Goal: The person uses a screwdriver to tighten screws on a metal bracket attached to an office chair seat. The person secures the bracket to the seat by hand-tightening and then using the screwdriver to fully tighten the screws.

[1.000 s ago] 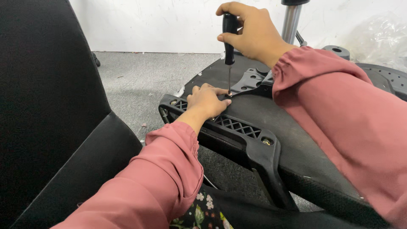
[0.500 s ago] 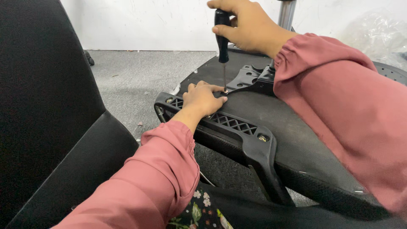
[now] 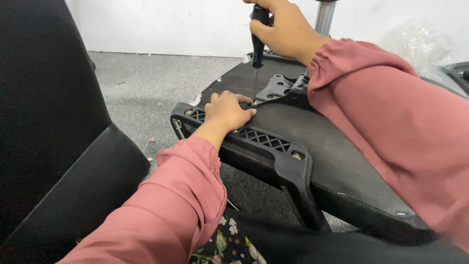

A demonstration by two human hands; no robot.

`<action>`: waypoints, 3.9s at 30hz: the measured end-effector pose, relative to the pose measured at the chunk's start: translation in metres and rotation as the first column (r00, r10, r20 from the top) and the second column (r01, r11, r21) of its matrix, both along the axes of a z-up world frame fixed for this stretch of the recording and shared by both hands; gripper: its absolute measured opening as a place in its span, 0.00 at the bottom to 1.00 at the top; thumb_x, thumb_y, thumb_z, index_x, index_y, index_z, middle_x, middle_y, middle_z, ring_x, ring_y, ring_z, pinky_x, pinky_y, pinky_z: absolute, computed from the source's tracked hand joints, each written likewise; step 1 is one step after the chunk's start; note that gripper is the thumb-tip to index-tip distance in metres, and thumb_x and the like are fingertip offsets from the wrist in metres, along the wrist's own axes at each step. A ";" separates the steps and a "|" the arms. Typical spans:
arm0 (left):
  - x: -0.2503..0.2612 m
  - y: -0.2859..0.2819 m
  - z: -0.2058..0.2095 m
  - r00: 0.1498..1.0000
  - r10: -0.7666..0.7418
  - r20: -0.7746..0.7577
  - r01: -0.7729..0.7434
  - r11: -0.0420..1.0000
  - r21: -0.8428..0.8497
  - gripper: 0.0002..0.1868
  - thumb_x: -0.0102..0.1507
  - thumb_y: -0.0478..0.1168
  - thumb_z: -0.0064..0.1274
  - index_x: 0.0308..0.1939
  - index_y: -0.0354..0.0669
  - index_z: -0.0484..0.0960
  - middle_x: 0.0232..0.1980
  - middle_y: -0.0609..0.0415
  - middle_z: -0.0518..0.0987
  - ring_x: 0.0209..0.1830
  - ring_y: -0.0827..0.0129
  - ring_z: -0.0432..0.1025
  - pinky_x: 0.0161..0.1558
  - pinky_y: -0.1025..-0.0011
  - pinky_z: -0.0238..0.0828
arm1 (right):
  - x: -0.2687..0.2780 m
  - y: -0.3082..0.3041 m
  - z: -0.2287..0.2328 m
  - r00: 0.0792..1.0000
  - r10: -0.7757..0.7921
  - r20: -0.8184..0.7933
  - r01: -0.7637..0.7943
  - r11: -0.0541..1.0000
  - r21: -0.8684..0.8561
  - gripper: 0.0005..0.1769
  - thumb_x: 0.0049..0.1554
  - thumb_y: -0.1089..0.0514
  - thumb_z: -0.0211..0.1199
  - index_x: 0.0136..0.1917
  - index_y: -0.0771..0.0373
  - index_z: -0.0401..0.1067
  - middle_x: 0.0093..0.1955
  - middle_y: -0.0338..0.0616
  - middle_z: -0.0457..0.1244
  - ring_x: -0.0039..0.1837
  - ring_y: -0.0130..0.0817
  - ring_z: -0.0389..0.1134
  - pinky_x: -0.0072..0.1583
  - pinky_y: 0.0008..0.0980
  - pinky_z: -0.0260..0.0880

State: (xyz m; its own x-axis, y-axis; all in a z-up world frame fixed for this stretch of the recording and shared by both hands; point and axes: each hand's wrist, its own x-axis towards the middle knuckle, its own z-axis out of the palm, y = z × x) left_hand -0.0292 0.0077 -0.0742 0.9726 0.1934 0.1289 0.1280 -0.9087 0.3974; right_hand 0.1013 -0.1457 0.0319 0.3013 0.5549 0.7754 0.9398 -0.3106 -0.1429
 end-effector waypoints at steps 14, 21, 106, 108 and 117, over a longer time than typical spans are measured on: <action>-0.004 -0.001 0.004 1.000 0.008 0.026 -0.008 1.000 -0.027 0.25 0.57 0.61 0.62 0.57 0.66 0.85 0.64 0.58 0.75 0.70 0.57 0.60 0.66 0.60 0.59 | -0.028 -0.013 0.031 0.954 -0.201 -0.222 0.175 0.976 -0.132 0.26 0.56 0.49 0.72 0.65 0.57 0.75 0.47 0.48 0.70 0.38 0.35 0.73 0.42 0.31 0.73; -0.005 0.000 0.001 0.997 0.043 0.057 -0.041 0.998 -0.045 0.25 0.55 0.60 0.66 0.54 0.62 0.87 0.59 0.57 0.80 0.68 0.57 0.62 0.65 0.62 0.63 | -0.043 -0.018 0.012 0.975 -0.156 0.158 0.148 0.987 0.063 0.30 0.52 0.51 0.79 0.64 0.65 0.76 0.53 0.54 0.71 0.50 0.46 0.73 0.53 0.40 0.71; 0.022 -0.192 -0.009 0.908 -0.359 0.214 0.379 0.923 -0.061 0.29 0.57 0.50 0.66 0.54 0.47 0.68 0.61 0.47 0.61 0.56 0.50 0.67 0.53 0.55 0.69 | -0.178 -0.509 -0.326 -0.245 -0.030 -0.969 0.902 0.360 -0.239 0.18 0.62 0.51 0.62 0.56 0.68 0.75 0.53 0.54 0.70 0.55 0.42 0.67 0.57 0.37 0.64; 0.023 -0.186 -0.014 0.880 -0.386 0.275 0.423 0.902 -0.087 0.23 0.58 0.50 0.64 0.50 0.49 0.71 0.58 0.48 0.63 0.48 0.55 0.74 0.51 0.60 0.73 | -0.168 -0.526 -0.351 -0.384 -0.329 -0.863 0.804 0.340 -0.487 0.19 0.63 0.50 0.62 0.55 0.69 0.77 0.53 0.60 0.70 0.58 0.48 0.69 0.58 0.43 0.65; 0.031 -0.186 -0.012 0.900 -0.241 0.362 0.330 0.921 -0.208 0.11 0.62 0.50 0.59 0.36 0.49 0.81 0.45 0.56 0.71 0.41 0.64 0.75 0.46 0.63 0.72 | -0.137 -0.523 -0.384 -0.044 -0.882 -0.469 0.651 0.331 -0.683 0.22 0.54 0.55 0.69 0.63 0.53 0.76 0.49 0.42 0.75 0.52 0.37 0.75 0.56 0.36 0.70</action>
State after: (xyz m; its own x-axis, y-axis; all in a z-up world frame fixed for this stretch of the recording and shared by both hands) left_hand 0.0016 -0.1786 -0.0861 0.9030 -0.0163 0.4293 -0.2970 -0.7458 0.5963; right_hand -0.0352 -0.6689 -0.3518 0.9356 -0.3425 -0.0863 -0.3520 -0.8837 -0.3085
